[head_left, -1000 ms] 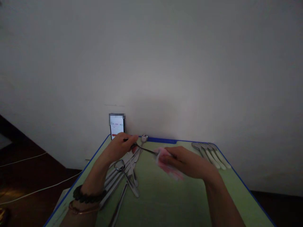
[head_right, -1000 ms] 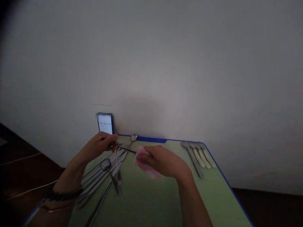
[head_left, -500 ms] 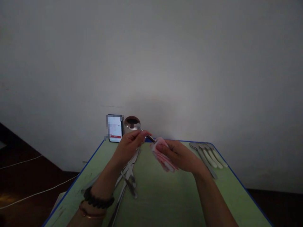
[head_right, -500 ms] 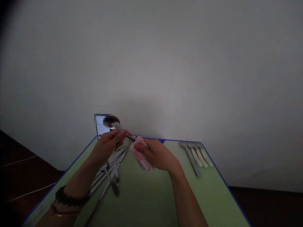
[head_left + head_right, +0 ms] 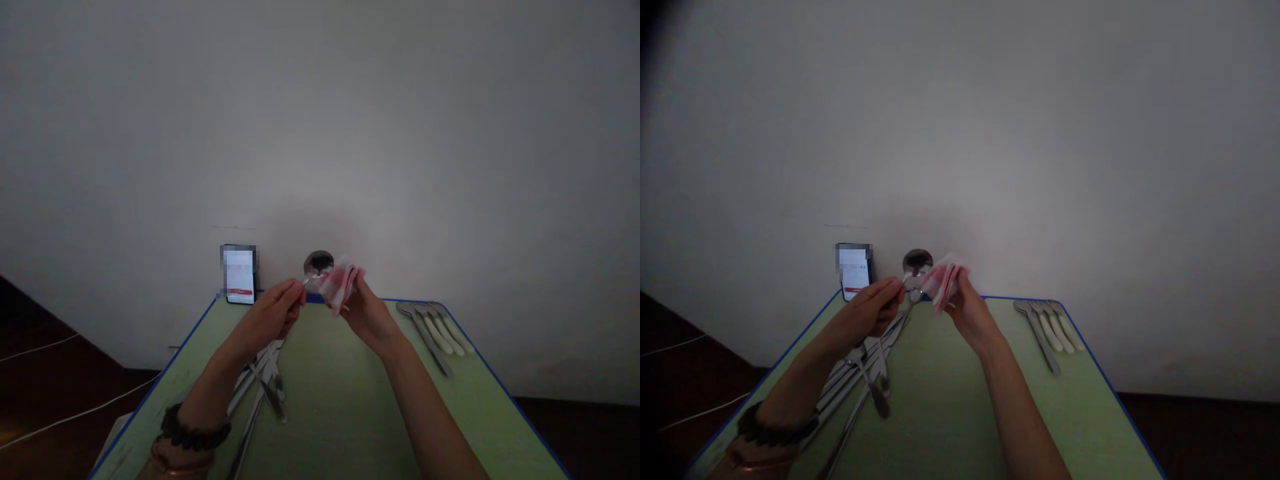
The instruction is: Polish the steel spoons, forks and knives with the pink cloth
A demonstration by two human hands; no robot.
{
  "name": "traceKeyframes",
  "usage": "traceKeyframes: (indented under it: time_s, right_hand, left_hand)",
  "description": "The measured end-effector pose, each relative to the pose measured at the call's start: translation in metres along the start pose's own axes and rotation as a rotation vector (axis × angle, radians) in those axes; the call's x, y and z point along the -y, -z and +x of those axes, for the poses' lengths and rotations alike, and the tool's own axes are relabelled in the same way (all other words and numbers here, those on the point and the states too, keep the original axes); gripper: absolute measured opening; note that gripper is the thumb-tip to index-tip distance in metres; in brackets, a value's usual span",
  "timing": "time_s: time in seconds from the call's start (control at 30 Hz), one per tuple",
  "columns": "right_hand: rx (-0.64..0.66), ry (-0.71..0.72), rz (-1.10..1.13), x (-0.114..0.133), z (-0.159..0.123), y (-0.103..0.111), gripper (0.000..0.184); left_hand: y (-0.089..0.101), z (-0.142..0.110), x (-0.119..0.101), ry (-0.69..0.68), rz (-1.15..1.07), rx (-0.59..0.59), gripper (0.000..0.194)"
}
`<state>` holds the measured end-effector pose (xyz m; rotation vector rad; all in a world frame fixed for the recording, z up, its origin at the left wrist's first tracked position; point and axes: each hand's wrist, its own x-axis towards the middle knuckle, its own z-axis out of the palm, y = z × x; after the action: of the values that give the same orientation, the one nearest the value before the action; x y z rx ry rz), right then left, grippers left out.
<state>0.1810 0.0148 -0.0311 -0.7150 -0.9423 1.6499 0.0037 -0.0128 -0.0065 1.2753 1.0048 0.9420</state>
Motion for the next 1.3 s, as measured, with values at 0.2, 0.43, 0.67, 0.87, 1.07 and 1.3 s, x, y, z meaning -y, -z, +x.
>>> traceKeyframes:
  time_s: [0.2,0.43,0.67,0.87,1.07,1.3]
  right_hand:
    - [0.037,-0.016,0.362,0.013,-0.008,-0.011,0.03]
    - [0.045,0.13,-0.069,-0.004,-0.006,-0.012,0.027]
    - [-0.224,0.31,-0.288,0.004,0.001,0.009,0.03]
    - [-0.297,0.213,0.056,-0.007,-0.004,-0.022,0.033]
    - [-0.319,0.084,0.221,-0.024,0.0,-0.03,0.028]
    - [-0.375,0.152,0.415,-0.011,0.004,-0.027,0.013]
  left_hand:
    - [-0.006,0.002,0.007,-0.043,0.289,0.095,0.031]
    - [-0.013,0.009,0.017,-0.19,0.693,0.033,0.038]
    - [-0.004,0.001,0.009,-0.149,0.696,0.167,0.036]
    - [-0.032,0.006,0.021,-0.235,0.857,0.026,0.035]
    - [-0.041,0.012,0.031,-0.232,0.968,0.001,0.031]
    - [-0.035,-0.001,0.01,-0.219,1.143,0.041,0.036]
